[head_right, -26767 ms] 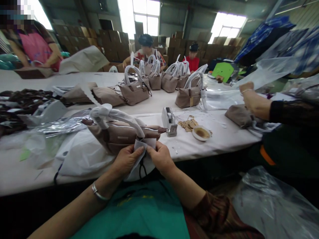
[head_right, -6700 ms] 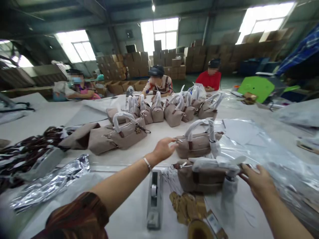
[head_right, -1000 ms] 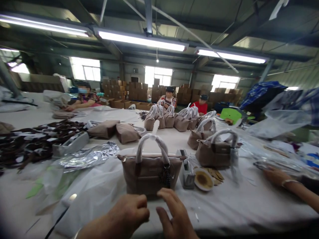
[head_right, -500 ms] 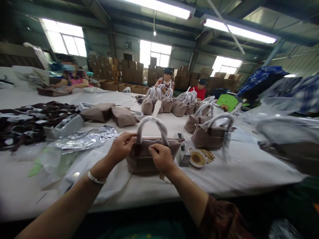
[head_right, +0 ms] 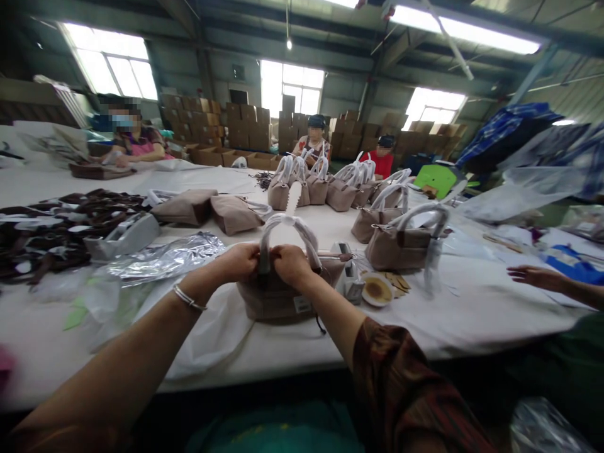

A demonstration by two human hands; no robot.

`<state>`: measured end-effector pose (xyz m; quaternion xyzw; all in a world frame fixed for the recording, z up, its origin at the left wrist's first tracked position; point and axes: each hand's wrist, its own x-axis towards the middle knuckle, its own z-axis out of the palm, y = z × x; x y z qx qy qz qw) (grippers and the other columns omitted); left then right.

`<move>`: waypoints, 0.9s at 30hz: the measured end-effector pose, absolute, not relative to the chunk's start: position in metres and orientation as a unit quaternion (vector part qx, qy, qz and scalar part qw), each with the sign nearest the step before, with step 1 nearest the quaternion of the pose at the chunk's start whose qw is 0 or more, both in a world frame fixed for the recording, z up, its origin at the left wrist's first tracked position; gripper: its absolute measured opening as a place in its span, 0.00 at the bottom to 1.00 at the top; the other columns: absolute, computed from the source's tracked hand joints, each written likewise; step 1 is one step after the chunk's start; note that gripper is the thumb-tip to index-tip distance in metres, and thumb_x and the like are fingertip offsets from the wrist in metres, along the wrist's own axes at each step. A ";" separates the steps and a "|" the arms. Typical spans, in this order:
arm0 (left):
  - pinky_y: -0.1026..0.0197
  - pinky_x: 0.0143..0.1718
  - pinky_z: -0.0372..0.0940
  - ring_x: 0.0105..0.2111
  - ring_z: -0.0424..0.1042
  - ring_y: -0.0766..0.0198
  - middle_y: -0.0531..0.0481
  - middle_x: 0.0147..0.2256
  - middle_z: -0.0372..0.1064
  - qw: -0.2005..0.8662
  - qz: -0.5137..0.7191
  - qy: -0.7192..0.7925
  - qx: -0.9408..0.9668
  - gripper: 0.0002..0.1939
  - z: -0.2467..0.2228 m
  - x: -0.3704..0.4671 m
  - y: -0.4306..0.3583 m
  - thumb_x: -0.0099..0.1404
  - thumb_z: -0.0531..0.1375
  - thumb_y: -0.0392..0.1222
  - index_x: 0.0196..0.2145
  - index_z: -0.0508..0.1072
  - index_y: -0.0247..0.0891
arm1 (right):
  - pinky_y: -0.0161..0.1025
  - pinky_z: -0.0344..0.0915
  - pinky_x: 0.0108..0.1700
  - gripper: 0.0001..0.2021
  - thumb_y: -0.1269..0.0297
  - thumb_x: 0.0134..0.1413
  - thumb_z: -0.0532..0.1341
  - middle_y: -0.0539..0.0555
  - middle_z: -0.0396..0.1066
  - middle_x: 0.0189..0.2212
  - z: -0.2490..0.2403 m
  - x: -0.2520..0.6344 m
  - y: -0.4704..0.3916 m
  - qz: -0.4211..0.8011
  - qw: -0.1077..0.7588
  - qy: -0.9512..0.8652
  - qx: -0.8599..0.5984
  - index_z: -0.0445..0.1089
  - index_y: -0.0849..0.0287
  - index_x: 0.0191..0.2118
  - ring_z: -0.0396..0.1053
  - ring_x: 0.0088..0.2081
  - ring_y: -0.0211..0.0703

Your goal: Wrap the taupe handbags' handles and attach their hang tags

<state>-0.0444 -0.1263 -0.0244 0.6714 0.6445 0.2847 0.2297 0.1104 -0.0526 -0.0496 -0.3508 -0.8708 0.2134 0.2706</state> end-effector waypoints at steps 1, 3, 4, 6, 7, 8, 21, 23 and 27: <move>0.63 0.24 0.58 0.20 0.67 0.63 0.50 0.19 0.70 0.182 0.267 0.657 0.681 0.12 -0.022 -0.045 -0.126 0.59 0.54 0.35 0.33 0.78 0.36 | 0.37 0.67 0.45 0.14 0.75 0.51 0.59 0.52 0.80 0.35 -0.049 0.110 -0.053 0.220 0.278 -0.866 -0.352 0.80 0.55 0.38 0.75 0.41 0.46; 0.63 0.28 0.59 0.23 0.67 0.62 0.47 0.22 0.71 0.085 0.266 0.662 0.695 0.12 -0.021 -0.050 -0.127 0.61 0.55 0.37 0.28 0.78 0.36 | 0.38 0.67 0.46 0.12 0.74 0.52 0.60 0.52 0.80 0.35 -0.049 0.113 -0.054 0.232 0.288 -0.859 -0.354 0.80 0.56 0.37 0.75 0.41 0.47; 0.62 0.30 0.59 0.25 0.67 0.61 0.46 0.24 0.72 0.046 0.281 0.661 0.694 0.13 -0.022 -0.054 -0.130 0.62 0.55 0.39 0.27 0.78 0.36 | 0.39 0.67 0.46 0.11 0.73 0.53 0.60 0.52 0.80 0.34 -0.050 0.116 -0.055 0.242 0.292 -0.855 -0.353 0.80 0.56 0.37 0.75 0.40 0.47; 0.62 0.33 0.61 0.29 0.68 0.60 0.45 0.27 0.73 -0.019 0.332 0.662 0.672 0.14 -0.028 -0.059 -0.138 0.65 0.55 0.43 0.28 0.78 0.37 | 0.40 0.68 0.45 0.09 0.71 0.54 0.61 0.52 0.79 0.31 -0.052 0.125 -0.059 0.275 0.306 -0.843 -0.346 0.80 0.57 0.36 0.75 0.38 0.46; 0.61 0.35 0.61 0.31 0.69 0.60 0.45 0.28 0.73 -0.047 0.360 0.662 0.656 0.14 -0.032 -0.060 -0.145 0.66 0.55 0.44 0.29 0.78 0.37 | 0.40 0.68 0.43 0.08 0.70 0.54 0.62 0.51 0.78 0.29 -0.054 0.129 -0.062 0.296 0.318 -0.833 -0.342 0.80 0.57 0.35 0.74 0.36 0.45; 0.60 0.37 0.62 0.32 0.69 0.60 0.45 0.29 0.73 -0.069 0.387 0.660 0.640 0.14 -0.036 -0.058 -0.152 0.66 0.56 0.45 0.30 0.78 0.37 | 0.39 0.68 0.41 0.07 0.69 0.53 0.63 0.51 0.78 0.27 -0.057 0.132 -0.065 0.320 0.331 -0.822 -0.336 0.79 0.58 0.35 0.74 0.33 0.44; 0.64 0.30 0.66 0.28 0.70 0.64 0.49 0.27 0.73 0.252 0.520 0.569 0.586 0.12 -0.073 -0.015 -0.196 0.63 0.62 0.48 0.30 0.74 0.35 | 0.37 0.71 0.32 0.21 0.61 0.36 0.74 0.50 0.76 0.28 -0.074 0.136 -0.104 0.750 0.370 -0.472 -0.280 0.73 0.60 0.39 0.74 0.28 0.41; 0.63 0.33 0.67 0.31 0.72 0.62 0.48 0.31 0.75 0.237 0.511 0.586 0.582 0.12 -0.076 -0.014 -0.199 0.61 0.64 0.48 0.32 0.77 0.35 | 0.37 0.71 0.33 0.19 0.63 0.36 0.73 0.51 0.77 0.30 -0.074 0.138 -0.107 0.744 0.375 -0.474 -0.284 0.74 0.61 0.39 0.74 0.29 0.40; 0.61 0.37 0.68 0.34 0.73 0.60 0.46 0.34 0.76 0.237 0.535 0.606 0.539 0.13 -0.087 -0.007 -0.197 0.57 0.67 0.48 0.35 0.78 0.35 | 0.38 0.71 0.36 0.16 0.62 0.39 0.71 0.54 0.78 0.36 -0.074 0.138 -0.114 0.706 0.401 -0.506 -0.292 0.76 0.61 0.38 0.74 0.34 0.42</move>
